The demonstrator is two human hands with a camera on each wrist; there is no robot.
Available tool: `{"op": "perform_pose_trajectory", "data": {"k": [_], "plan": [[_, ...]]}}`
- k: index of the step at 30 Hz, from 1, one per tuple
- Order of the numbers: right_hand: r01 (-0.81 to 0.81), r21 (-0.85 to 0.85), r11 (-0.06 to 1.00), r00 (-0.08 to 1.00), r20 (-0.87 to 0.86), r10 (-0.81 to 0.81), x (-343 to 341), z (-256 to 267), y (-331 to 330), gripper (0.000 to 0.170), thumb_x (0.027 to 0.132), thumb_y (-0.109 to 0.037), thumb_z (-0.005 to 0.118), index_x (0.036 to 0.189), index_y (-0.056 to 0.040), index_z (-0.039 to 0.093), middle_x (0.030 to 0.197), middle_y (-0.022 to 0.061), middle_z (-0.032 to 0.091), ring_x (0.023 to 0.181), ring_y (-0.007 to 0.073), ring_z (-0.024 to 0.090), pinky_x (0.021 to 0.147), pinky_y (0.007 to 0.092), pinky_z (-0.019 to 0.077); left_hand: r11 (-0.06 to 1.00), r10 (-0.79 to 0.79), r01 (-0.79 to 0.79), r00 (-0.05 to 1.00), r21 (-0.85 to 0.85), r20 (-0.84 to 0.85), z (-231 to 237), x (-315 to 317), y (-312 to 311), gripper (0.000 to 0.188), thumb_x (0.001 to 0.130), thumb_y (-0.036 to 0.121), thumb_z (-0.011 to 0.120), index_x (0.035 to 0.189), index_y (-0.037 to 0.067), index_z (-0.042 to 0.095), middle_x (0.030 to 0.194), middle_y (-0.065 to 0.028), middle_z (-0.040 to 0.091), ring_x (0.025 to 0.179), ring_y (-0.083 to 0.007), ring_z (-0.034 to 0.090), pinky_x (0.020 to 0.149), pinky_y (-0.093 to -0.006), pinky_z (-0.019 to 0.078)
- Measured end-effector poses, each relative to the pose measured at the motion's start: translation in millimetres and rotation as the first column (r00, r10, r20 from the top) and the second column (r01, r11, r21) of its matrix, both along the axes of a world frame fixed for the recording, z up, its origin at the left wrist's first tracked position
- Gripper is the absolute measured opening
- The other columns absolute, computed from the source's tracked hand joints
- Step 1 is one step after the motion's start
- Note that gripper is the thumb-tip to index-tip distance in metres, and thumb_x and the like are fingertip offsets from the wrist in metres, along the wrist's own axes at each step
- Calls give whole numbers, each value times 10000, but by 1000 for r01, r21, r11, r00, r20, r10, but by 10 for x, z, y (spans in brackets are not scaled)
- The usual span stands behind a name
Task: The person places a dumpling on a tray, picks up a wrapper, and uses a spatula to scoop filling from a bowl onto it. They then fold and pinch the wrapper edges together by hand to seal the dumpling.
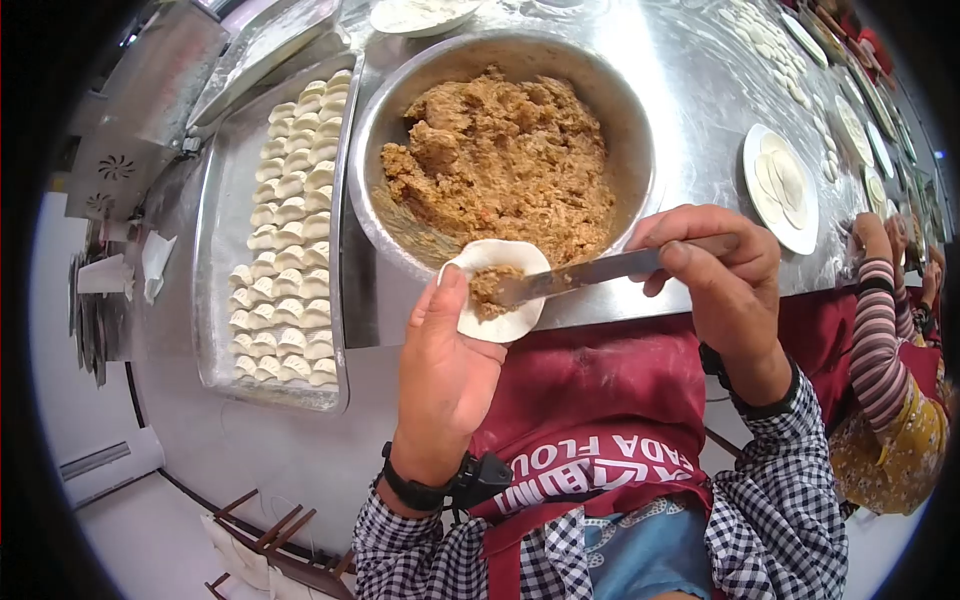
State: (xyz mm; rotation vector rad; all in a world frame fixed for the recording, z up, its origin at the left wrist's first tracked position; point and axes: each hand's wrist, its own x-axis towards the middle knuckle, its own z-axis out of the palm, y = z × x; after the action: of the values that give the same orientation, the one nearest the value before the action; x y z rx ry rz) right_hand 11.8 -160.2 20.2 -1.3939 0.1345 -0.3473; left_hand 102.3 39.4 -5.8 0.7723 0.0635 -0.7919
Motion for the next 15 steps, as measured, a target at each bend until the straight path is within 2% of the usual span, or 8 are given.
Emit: {"op": "perform_pose_trajectory", "data": {"k": [1,4,7,9,10,13,15], "plan": [[-6,0,1000,1000,1,6,-6,7,-10,145,846,11,535,957,58,614,899,122,650,747,125,613,642,229,518,999,36,-38,998,-36,-44,-14,15,16,361,949,235,422,1219,-4,431,1211,-148,516,1129,-262,506,961,-425,423],[39,72,997,998,44,-43,-11,25,-26,150,849,13,525,966,55,609,904,132,647,760,131,615,631,236,522,994,63,-65,997,-92,-34,5,25,62,363,950,239,420,1223,0,431,1214,-146,516,1130,-253,506,964,-417,423],[21,103,994,989,142,-36,-11,26,-20,153,850,18,516,970,55,603,913,138,644,774,139,617,629,243,526,996,87,-87,996,-34,-8,55,13,45,371,952,239,415,1229,-6,425,1213,-148,517,1131,-255,505,964,-419,423],[15,-2,1000,994,104,-15,2,7,2,150,846,21,515,965,53,601,923,144,639,780,145,617,634,243,527,998,53,-52,998,-31,31,81,-9,29,374,952,237,413,1231,-11,422,1214,-149,516,1134,-254,503,963,-418,423],[15,-1,1000,994,104,-15,9,14,10,150,846,21,515,965,53,601,923,144,639,780,145,617,634,243,527,999,22,-20,997,-26,70,87,-16,25,377,953,236,410,1234,-16,418,1215,-149,515,1137,-254,501,962,-417,423],[6,-37,999,996,92,-3,7,16,28,146,848,21,515,961,55,600,931,150,635,772,146,614,636,242,525,998,55,-55,998,-3,29,72,-15,23,381,952,230,408,1234,-26,413,1212,-157,515,1130,-263,505,957,-426,427],[4,-43,999,987,161,3,-8,4,7,147,851,22,512,964,57,599,934,150,634,767,141,609,636,239,522,998,59,-59,998,-13,15,31,17,35,380,952,232,409,1231,-26,414,1209,-159,516,1126,-264,507,959,-431,425]]}}
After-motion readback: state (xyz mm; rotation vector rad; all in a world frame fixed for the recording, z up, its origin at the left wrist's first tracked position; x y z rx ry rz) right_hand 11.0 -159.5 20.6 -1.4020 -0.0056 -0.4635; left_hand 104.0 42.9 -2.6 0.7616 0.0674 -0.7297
